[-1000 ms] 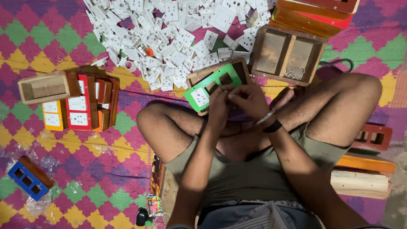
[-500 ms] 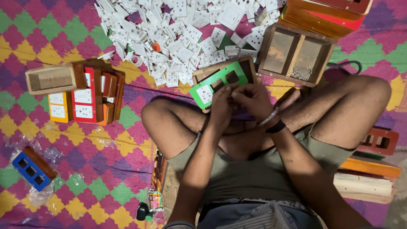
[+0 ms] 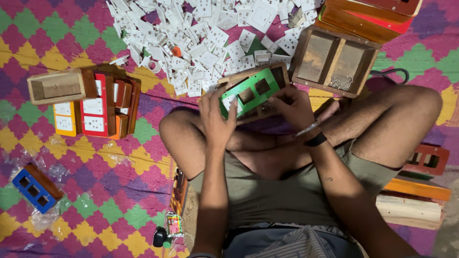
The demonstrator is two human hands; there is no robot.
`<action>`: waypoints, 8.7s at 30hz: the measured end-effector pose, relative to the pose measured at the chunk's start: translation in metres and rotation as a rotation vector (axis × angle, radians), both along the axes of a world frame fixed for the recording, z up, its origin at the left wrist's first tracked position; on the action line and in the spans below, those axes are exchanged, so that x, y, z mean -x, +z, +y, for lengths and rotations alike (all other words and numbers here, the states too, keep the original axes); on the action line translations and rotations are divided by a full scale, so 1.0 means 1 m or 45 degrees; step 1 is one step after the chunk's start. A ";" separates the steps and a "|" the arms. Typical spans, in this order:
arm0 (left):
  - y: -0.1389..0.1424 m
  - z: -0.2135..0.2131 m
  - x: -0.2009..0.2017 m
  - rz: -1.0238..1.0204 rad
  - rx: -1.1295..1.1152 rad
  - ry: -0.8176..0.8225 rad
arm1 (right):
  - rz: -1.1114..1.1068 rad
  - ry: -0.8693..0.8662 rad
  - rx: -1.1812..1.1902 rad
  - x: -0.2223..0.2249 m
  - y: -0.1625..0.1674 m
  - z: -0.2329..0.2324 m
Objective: The person sits on a colorful mat and assembles small white electrical components into red and green plastic frames. They place components into slots, secure them with metal pins from a wooden box, and set the completed frames aside.
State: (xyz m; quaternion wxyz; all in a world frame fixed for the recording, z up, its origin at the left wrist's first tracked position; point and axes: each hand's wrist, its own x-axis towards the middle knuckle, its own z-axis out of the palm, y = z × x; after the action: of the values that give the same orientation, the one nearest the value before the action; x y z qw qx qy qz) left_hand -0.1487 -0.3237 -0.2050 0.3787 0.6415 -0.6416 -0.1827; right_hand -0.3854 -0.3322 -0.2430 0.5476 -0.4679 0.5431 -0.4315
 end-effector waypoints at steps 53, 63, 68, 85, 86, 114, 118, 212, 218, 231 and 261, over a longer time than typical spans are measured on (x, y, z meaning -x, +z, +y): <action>0.028 0.012 0.019 -0.227 0.129 -0.168 | -0.297 -0.337 -0.134 -0.029 0.005 0.004; 0.011 0.013 0.016 -0.579 0.333 -0.538 | -0.355 -0.368 -0.273 -0.002 0.025 -0.020; -0.007 0.013 0.024 -0.008 0.293 -0.353 | -0.473 -0.319 -0.185 -0.015 0.020 -0.025; -0.043 -0.017 -0.029 1.999 -0.150 0.341 | 1.289 0.784 0.719 -0.088 0.043 -0.006; -0.042 -0.017 -0.029 2.004 -0.139 0.353 | 1.303 0.845 0.841 -0.095 0.040 -0.010; -0.040 -0.020 -0.023 1.783 -0.203 0.284 | 1.538 0.792 0.417 -0.145 0.023 -0.023; -0.039 -0.021 -0.023 1.764 -0.225 0.296 | 1.446 0.852 0.411 -0.150 0.025 -0.030; -0.054 -0.007 -0.004 2.031 -0.345 0.217 | 0.473 -0.058 0.678 -0.118 0.021 -0.030; -0.050 -0.008 -0.003 2.024 -0.371 0.253 | 0.337 -0.083 0.589 -0.122 0.022 -0.024; -0.048 -0.013 -0.008 2.147 -0.312 0.301 | 0.468 0.188 0.547 -0.123 0.018 -0.019; -0.030 -0.012 -0.032 2.107 -0.226 0.422 | 1.144 0.634 0.362 -0.119 0.044 -0.026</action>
State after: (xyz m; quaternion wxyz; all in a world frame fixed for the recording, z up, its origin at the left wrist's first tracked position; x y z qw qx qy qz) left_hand -0.1171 -0.3356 -0.2350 0.6962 0.4143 -0.0388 -0.5849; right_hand -0.2664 -0.3583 -0.1992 0.2780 -0.7910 0.5328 -0.1147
